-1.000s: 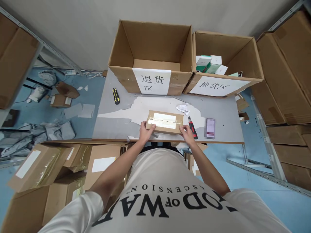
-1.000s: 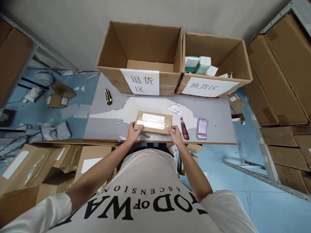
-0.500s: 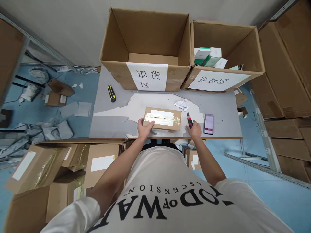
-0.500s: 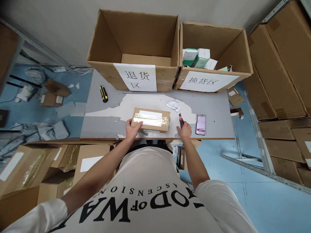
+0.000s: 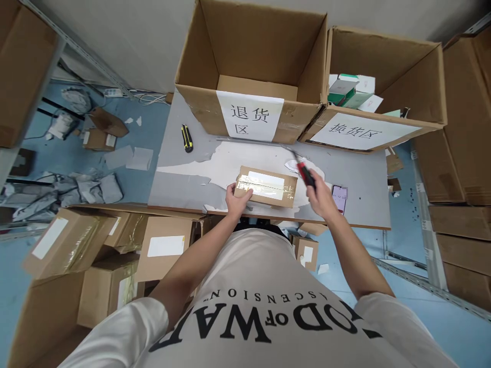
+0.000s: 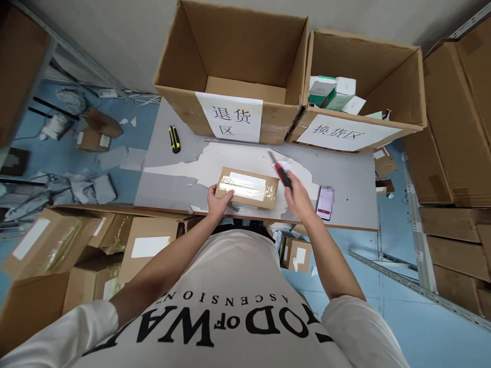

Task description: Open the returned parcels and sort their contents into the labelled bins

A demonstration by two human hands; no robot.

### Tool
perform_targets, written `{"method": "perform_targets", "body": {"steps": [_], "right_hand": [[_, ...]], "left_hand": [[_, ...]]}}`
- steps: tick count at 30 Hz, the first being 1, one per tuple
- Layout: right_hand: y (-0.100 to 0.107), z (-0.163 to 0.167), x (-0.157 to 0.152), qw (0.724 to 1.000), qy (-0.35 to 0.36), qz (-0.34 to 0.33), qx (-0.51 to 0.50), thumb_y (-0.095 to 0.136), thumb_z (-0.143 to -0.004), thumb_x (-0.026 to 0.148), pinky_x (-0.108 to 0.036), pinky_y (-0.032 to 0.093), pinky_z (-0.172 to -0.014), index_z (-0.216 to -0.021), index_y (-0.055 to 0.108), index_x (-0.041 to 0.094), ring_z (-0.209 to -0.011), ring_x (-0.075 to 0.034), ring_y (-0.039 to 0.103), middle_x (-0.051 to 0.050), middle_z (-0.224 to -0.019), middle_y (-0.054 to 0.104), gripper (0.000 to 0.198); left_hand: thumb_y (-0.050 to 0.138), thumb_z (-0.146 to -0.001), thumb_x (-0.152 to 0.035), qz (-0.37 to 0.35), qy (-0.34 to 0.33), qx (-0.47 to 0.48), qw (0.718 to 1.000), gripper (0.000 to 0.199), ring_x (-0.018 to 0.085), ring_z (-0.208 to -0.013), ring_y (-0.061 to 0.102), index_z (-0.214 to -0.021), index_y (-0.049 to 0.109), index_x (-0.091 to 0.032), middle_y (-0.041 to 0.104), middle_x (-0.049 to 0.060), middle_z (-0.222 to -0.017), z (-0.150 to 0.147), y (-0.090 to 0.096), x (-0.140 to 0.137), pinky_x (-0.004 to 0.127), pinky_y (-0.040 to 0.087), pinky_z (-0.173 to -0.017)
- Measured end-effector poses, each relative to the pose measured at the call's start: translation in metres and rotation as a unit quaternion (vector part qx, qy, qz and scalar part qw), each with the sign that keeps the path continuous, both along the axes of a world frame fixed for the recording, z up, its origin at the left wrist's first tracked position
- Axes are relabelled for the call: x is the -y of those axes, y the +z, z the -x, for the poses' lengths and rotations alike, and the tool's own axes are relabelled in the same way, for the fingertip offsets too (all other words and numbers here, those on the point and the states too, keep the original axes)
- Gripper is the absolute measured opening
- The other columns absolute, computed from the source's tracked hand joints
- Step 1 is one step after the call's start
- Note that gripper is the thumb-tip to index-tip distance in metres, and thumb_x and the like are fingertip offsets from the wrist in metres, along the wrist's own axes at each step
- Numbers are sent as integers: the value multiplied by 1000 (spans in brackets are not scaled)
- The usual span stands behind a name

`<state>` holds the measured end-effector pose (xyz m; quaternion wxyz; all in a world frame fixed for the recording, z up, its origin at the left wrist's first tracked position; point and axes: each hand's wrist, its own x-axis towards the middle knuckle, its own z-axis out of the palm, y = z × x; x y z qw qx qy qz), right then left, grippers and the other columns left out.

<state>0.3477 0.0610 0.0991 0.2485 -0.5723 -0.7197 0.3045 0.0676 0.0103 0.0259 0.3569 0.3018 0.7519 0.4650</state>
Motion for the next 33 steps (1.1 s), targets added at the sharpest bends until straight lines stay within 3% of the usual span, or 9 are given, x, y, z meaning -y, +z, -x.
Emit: {"method": "perform_targets", "body": {"steps": [3, 5, 8, 12, 21, 26, 33], "right_hand": [[31, 52, -16, 971, 235, 32, 33, 42, -94, 36, -41, 45, -97, -147, 35, 31, -106, -26, 58, -7, -120, 60, 54], [33, 77, -25, 947, 308, 38, 86, 38, -96, 33, -38, 48, -88, -146, 38, 33, -96, -24, 60, -7, -108, 61, 50], [22, 90, -35, 916, 364, 23, 168, 33, -97, 29, -36, 48, -81, -147, 37, 31, -88, -22, 59, -8, -104, 59, 50], [6, 82, -46, 893, 388, 18, 228, 31, -98, 30, -33, 47, -75, -149, 32, 32, -86, -22, 59, -9, -104, 58, 51], [-15, 79, -88, 893, 398, 36, 208, 35, -96, 31, -36, 45, -84, -149, 33, 26, -98, -25, 58, -10, -110, 61, 53], [-10, 88, -108, 859, 439, 4, 263, 33, -97, 29, -32, 42, -77, -149, 33, 30, -90, -22, 59, -9, -107, 61, 52], [15, 99, -127, 808, 477, 3, 346, 34, -98, 29, -29, 35, -68, -148, 33, 37, -80, -19, 59, -7, -108, 62, 51]], "left_hand": [[81, -61, -39, -6, 8, 7, 1000, 59, 21, -100, 61, -109, 53, -19, 62, 9, -111, -2, -1, -1, 34, 50, -88], [81, -60, -36, -10, 9, 15, 1000, 59, 20, -97, 61, -109, 53, -19, 62, 7, -109, -3, -3, -1, 33, 50, -87], [82, -59, -33, -17, 8, 25, 1000, 58, 18, -96, 62, -108, 53, -20, 63, 5, -106, -6, -9, -2, 32, 50, -87], [82, -59, -33, -13, 6, 28, 1000, 57, 18, -99, 62, -106, 53, -20, 64, 5, -107, -12, -16, -11, 32, 49, -90], [85, -55, -41, 52, 30, 42, 997, 57, 21, -95, 64, -98, 56, -19, 66, 6, -100, -13, -28, -54, 34, 50, -88], [86, -53, -42, 51, 45, 64, 996, 58, 20, -92, 65, -99, 57, -20, 67, 5, -99, -14, -38, -59, 34, 51, -87], [87, -52, -42, 31, 53, 71, 996, 60, 20, -95, 64, -100, 59, -19, 67, 6, -101, -15, -43, -58, 35, 51, -89]]}}
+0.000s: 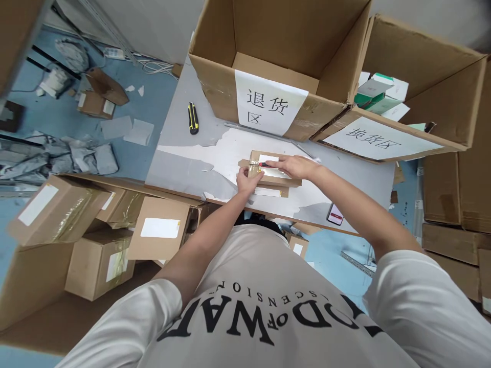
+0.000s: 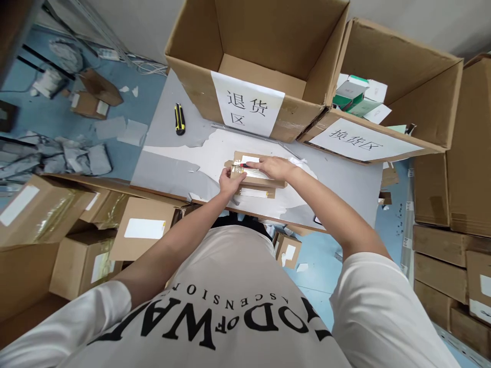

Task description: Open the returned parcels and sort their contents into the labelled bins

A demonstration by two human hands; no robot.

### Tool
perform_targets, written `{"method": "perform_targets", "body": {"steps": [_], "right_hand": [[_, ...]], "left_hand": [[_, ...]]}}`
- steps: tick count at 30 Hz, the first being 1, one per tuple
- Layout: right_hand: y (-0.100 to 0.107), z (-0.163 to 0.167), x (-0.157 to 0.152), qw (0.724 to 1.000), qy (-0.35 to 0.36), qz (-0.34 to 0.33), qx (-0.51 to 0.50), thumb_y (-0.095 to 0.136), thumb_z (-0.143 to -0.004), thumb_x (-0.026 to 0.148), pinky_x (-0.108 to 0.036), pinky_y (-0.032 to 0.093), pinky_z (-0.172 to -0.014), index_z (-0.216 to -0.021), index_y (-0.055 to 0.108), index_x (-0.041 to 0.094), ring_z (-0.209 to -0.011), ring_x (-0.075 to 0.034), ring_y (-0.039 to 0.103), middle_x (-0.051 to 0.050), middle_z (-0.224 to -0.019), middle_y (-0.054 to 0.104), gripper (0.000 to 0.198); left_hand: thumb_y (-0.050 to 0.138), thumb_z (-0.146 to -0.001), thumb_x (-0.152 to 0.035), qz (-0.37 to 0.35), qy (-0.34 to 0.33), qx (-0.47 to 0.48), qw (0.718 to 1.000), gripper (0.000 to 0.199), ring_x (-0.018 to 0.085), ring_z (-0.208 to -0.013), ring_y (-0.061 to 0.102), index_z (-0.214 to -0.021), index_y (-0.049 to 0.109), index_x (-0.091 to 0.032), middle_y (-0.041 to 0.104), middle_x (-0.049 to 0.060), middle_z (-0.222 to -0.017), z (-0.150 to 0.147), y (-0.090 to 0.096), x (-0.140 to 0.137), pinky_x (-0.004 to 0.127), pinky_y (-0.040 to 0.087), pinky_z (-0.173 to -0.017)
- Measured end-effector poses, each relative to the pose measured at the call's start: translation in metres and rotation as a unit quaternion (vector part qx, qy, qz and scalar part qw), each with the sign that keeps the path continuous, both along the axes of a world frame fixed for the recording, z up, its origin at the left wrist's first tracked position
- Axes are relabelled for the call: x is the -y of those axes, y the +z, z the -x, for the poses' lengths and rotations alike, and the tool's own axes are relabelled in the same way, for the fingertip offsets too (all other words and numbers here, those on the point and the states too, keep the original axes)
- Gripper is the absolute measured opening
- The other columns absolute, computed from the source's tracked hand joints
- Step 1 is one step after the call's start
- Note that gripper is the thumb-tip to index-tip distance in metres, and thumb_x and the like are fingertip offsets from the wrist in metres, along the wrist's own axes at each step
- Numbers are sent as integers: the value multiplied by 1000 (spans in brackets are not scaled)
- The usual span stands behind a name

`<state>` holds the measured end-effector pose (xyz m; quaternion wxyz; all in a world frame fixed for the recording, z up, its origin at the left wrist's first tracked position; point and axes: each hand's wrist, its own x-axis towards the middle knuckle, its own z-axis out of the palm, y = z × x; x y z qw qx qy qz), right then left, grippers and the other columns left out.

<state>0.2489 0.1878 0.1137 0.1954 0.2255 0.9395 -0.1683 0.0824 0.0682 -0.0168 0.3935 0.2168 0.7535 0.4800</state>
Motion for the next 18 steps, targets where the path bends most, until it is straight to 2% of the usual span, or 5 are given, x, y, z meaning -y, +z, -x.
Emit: {"method": "perform_targets", "body": {"steps": [7, 10, 14, 18], "right_hand": [[13, -2, 1, 998, 8, -11, 67, 36, -92, 16, -30, 34, -64, -150, 28, 38, -78, -21, 61, -10, -108, 63, 61], [16, -14, -1, 995, 7, -21, 93, 39, -89, 13, -31, 35, -65, -149, 29, 37, -79, -22, 62, -10, -107, 64, 65], [24, -64, -7, 990, -19, -30, 137, 38, -91, 18, -32, 36, -67, -146, 35, 40, -80, -22, 62, -10, -112, 64, 59], [30, -125, -6, 985, -73, -31, 153, 35, -94, 26, -31, 36, -64, -145, 37, 41, -75, -21, 61, -8, -103, 65, 52]], "left_hand": [[87, -54, -43, -17, -3, 1, 1000, 58, 21, -96, 64, -99, 59, -20, 67, 6, -99, 1, -2, 3, 40, 51, -90], [87, -55, -42, -9, -3, -7, 1000, 56, 22, -96, 64, -98, 59, -20, 66, 6, -99, 2, 0, 3, 43, 50, -91], [85, -56, -44, 13, 1, -25, 1000, 55, 23, -98, 63, -97, 58, -21, 65, 5, -97, 0, 2, 3, 44, 49, -93], [83, -59, -43, 31, 2, -54, 998, 52, 20, -97, 63, -99, 57, -22, 64, 3, -97, -3, 2, 2, 41, 49, -94]]}}
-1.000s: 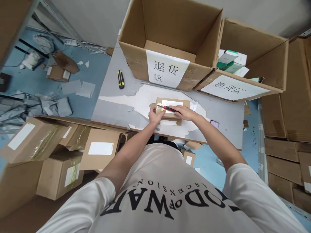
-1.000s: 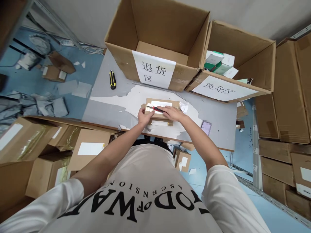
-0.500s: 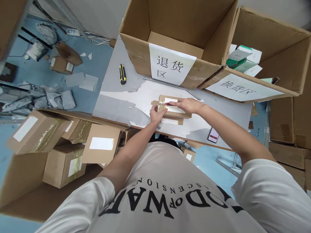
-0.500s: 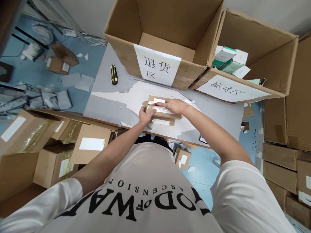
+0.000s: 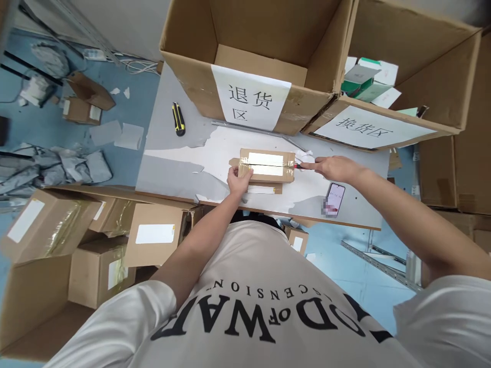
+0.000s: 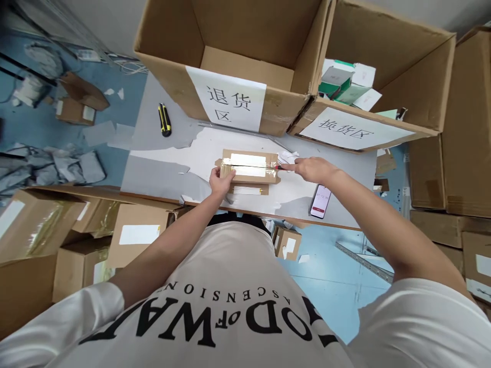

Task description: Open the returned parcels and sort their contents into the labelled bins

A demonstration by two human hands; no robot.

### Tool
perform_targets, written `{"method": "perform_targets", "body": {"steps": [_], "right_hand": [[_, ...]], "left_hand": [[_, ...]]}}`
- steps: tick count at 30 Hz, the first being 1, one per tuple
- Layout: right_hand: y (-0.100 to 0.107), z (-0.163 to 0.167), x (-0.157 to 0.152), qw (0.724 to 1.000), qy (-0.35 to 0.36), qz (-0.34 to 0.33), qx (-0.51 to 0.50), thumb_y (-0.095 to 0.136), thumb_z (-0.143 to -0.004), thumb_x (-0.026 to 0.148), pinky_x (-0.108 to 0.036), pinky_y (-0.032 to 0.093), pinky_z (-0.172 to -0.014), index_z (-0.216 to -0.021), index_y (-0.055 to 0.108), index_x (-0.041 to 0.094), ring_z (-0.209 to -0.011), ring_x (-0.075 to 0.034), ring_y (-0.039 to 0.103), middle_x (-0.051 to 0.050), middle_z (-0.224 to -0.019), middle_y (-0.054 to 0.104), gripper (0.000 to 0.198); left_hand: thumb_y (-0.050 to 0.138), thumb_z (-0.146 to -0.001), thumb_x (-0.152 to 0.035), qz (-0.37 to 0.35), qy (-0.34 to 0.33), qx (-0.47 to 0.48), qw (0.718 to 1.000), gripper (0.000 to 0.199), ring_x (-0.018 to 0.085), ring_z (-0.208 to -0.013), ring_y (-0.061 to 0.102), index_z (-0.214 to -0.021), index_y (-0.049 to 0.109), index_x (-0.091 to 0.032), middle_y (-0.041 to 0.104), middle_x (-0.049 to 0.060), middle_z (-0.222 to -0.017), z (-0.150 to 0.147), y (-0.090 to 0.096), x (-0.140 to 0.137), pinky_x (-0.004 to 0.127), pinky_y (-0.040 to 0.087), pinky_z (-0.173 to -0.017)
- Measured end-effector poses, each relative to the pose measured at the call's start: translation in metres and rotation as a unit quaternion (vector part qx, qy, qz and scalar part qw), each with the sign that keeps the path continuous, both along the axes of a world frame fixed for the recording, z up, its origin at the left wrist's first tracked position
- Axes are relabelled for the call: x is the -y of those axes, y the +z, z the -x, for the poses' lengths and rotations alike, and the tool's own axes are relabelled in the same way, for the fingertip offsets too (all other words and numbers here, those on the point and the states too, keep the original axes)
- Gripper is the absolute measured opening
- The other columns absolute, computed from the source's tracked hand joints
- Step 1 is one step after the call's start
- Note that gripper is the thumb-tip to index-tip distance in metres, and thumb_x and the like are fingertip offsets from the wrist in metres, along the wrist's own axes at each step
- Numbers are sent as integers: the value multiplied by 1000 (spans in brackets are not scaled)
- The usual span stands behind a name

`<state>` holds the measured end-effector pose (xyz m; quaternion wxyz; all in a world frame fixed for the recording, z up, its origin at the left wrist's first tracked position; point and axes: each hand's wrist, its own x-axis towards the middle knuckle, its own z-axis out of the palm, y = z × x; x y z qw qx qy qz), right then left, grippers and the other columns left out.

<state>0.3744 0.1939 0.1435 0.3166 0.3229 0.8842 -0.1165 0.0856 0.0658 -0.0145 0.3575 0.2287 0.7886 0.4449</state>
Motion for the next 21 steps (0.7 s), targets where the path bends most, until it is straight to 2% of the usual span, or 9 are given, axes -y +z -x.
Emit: {"method": "perform_targets", "body": {"steps": [4, 11, 17, 19, 21], "right_hand": [[-7, -31, 6, 999, -34, 1, -42, 39, -93, 30, -30, 37, -64, -144, 39, 40, -75, -20, 59, -8, -99, 64, 52], [-15, -36, 14, 996, -68, -4, -55, 38, -94, 29, -32, 39, -65, -143, 40, 42, -73, -20, 59, -8, -101, 63, 50], [-12, -67, 24, 993, -104, 5, -51, 43, -91, 29, -33, 38, -63, -134, 51, 43, -67, -20, 59, -8, -92, 64, 47], [-10, -78, 40, 990, -128, 1, -66, 39, -92, 31, -32, 40, -62, -139, 46, 42, -70, -21, 59, -8, -94, 63, 48], [-14, -84, 60, 978, -171, -42, -112, 32, -95, 35, -33, 43, -64, -147, 34, 38, -78, -23, 60, -9, -101, 60, 52]], "left_hand": [[83, -60, -42, 7, -10, -16, 1000, 50, 21, -95, 63, -98, 57, -22, 64, 4, -95, -1, 2, -1, 39, 49, -93], [83, -59, -43, 10, -21, -21, 999, 51, 21, -94, 64, -99, 58, -21, 65, 5, -96, 1, 3, -3, 37, 49, -91], [81, -60, -49, 20, -41, -36, 998, 53, 21, -92, 64, -98, 58, -21, 67, 5, -97, 5, 1, -3, 38, 49, -90], [81, -60, -49, 15, -44, -26, 999, 54, 20, -91, 64, -99, 58, -21, 67, 5, -97, 6, 1, -3, 38, 50, -89], [81, -60, -49, 9, -41, -14, 999, 56, 20, -92, 64, -101, 58, -20, 67, 5, -99, 5, 0, -2, 38, 50, -90]]}}
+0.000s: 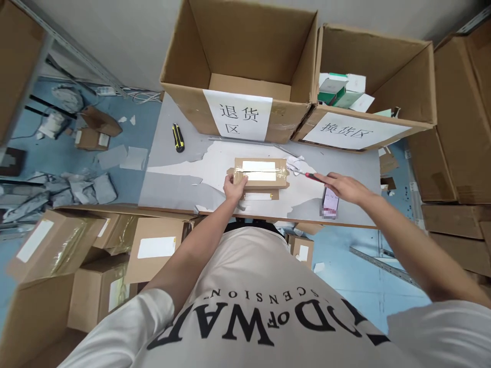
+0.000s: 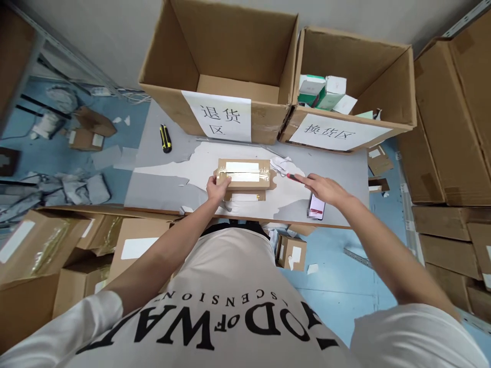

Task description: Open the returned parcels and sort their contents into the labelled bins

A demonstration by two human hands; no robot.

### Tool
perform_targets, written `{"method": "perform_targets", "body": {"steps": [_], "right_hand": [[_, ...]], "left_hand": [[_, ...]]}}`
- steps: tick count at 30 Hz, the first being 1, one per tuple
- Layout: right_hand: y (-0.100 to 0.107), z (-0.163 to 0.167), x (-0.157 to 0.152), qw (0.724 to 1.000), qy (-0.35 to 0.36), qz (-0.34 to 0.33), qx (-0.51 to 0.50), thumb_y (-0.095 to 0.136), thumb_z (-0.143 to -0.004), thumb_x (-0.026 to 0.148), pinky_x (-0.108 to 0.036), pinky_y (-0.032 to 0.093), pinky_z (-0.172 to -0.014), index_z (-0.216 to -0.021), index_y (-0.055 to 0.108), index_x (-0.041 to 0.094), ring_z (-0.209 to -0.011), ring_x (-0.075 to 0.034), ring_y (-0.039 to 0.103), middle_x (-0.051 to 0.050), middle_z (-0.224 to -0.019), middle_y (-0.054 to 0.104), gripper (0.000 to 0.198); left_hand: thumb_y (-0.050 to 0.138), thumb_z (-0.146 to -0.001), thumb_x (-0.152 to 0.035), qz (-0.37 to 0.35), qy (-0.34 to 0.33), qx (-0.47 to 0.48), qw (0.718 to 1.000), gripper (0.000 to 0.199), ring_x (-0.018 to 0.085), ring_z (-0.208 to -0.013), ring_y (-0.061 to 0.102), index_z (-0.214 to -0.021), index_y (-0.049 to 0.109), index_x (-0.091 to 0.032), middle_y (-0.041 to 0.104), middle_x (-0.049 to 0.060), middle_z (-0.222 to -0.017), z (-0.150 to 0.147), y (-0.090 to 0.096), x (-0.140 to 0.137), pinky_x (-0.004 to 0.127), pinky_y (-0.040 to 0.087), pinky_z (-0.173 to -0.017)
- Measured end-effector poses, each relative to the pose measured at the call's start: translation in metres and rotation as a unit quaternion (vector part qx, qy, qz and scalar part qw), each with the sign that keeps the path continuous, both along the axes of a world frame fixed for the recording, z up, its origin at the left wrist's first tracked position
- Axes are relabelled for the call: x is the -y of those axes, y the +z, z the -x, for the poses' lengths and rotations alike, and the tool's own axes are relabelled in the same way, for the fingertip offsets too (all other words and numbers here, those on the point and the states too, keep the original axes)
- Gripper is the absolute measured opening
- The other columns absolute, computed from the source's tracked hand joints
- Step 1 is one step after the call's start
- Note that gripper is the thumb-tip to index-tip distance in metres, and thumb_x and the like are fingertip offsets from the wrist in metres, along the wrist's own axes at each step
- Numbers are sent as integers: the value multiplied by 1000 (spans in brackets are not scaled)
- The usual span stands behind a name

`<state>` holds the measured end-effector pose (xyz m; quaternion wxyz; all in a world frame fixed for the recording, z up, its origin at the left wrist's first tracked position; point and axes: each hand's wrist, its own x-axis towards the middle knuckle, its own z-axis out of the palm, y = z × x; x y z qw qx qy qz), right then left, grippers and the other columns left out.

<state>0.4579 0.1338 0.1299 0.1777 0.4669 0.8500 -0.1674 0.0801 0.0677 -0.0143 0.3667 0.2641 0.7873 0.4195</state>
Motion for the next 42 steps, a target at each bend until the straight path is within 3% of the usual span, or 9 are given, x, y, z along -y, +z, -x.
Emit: {"method": "perform_targets", "body": {"steps": [4, 9, 13, 17, 25, 31, 37, 42], "right_hand": [[-35, 11, 38, 980, -176, -75, -58, 25, -95, 36, -38, 49, -74, -153, 21, 26, -90, -27, 59, -13, -110, 55, 59], [-114, 42, 75, 923, -371, -58, -86, 26, -92, 28, -43, 48, -83, -154, 16, 27, -95, -28, 58, -15, -119, 47, 63], [-163, 57, 98, 873, -472, -50, -109, 34, -87, 29, -51, 43, -93, -153, 18, 19, -105, -34, 53, -18, -116, 44, 69], [-187, 68, 107, 849, -514, -44, -115, 36, -85, 29, -53, 40, -94, -150, 27, 20, -110, -36, 49, -19, -118, 42, 66], [-193, 77, 107, 862, -500, -48, -60, 40, -87, 34, -51, 38, -96, -149, 26, 18, -119, -37, 42, -21, -123, 43, 65], [-174, 77, 110, 862, -491, -62, -110, 42, -87, 36, -57, 36, -95, -151, 18, 18, -121, -38, 40, -24, -137, 35, 71], [-152, 88, 84, 908, -354, -80, -211, 47, -84, 35, -56, 30, -106, -153, 14, 18, -133, -36, 31, -20, -143, 33, 78], [-151, 111, 48, 922, -262, 2, -286, 60, -77, 35, -51, 29, -111, -151, 13, 17, -139, -33, 27, -18, -149, 30, 89]], "left_hand": [[81, -61, -49, -13, 2, 32, 999, 58, 20, -96, 64, -105, 57, -20, 66, 6, -105, -1, -1, 3, 38, 50, -91], [79, -65, -47, -42, -11, 52, 998, 55, 20, -101, 64, -107, 56, -20, 66, 8, -112, 1, 0, 6, 36, 49, -94], [79, -66, -44, -46, -21, 57, 997, 50, 20, -99, 65, -104, 57, -20, 67, 7, -108, 4, 3, 7, 35, 51, -92], [80, -66, -43, -31, -24, 49, 998, 51, 21, -100, 64, -104, 57, -20, 67, 8, -109, 5, 8, 6, 35, 51, -92], [80, -65, -43, -27, -30, 44, 998, 52, 21, -99, 64, -105, 56, -19, 66, 8, -109, 6, 9, 6, 36, 51, -91], [80, -66, -44, -21, -30, 43, 998, 57, 21, -104, 63, -111, 55, -20, 64, 9, -113, 8, 5, 7, 36, 51, -92], [76, -70, -42, -49, -43, 36, 997, 49, 20, -104, 62, -108, 54, -19, 64, 8, -112, 11, -1, 8, 35, 50, -93], [76, -72, -39, -58, -42, 49, 996, 47, 20, -107, 62, -109, 55, -19, 64, 8, -114, 13, 2, 4, 34, 49, -96]]}}
